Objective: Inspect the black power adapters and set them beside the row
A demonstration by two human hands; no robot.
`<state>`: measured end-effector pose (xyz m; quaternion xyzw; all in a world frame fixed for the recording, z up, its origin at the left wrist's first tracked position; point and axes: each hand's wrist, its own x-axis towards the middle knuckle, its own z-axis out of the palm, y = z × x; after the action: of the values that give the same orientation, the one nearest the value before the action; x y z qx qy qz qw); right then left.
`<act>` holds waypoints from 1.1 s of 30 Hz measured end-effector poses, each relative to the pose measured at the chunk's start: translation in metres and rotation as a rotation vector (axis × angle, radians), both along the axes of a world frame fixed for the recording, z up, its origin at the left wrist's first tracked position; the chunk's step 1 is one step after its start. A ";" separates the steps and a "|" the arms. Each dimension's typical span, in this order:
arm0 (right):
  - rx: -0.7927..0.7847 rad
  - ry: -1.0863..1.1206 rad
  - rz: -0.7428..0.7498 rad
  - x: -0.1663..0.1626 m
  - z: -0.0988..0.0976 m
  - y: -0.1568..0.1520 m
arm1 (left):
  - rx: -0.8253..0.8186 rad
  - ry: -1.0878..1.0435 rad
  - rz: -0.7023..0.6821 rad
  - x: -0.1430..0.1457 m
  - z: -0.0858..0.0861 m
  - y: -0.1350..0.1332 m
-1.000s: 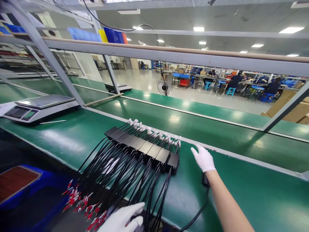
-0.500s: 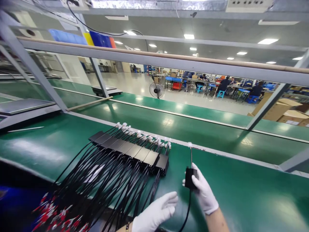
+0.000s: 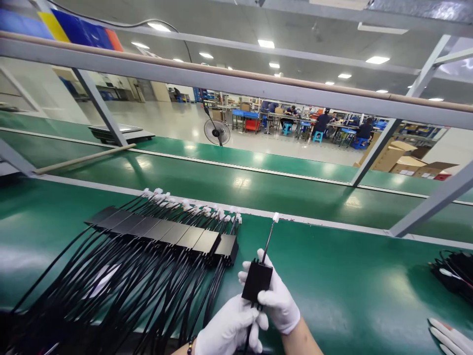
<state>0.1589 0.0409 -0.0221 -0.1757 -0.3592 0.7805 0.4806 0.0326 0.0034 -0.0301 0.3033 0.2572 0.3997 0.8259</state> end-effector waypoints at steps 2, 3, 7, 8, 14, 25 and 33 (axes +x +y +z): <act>0.021 -0.130 -0.016 0.000 0.000 -0.003 | 0.002 0.021 -0.003 -0.001 -0.002 0.001; 0.022 -0.191 -0.038 -0.001 0.000 -0.004 | -0.009 0.034 -0.005 -0.002 -0.002 0.002; -0.027 -0.392 -0.224 -0.009 0.007 -0.004 | -0.062 0.082 0.001 -0.004 0.002 0.001; -0.054 -0.423 -0.271 -0.011 0.010 -0.003 | -0.075 0.096 0.000 -0.004 0.002 0.001; -0.169 -0.472 -0.318 -0.020 0.020 0.001 | -0.048 0.080 -0.074 -0.003 0.005 0.002; 0.173 -1.007 -0.347 -0.006 0.005 -0.007 | 0.003 0.355 0.149 -0.002 0.016 0.005; 0.260 -1.151 -0.499 -0.005 0.006 0.002 | -0.035 0.379 0.137 0.002 0.020 0.001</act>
<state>0.1543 0.0430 -0.0164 -0.5852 -0.5999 0.3758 0.3955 0.0346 0.0041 -0.0099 0.3403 0.4350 0.3860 0.7389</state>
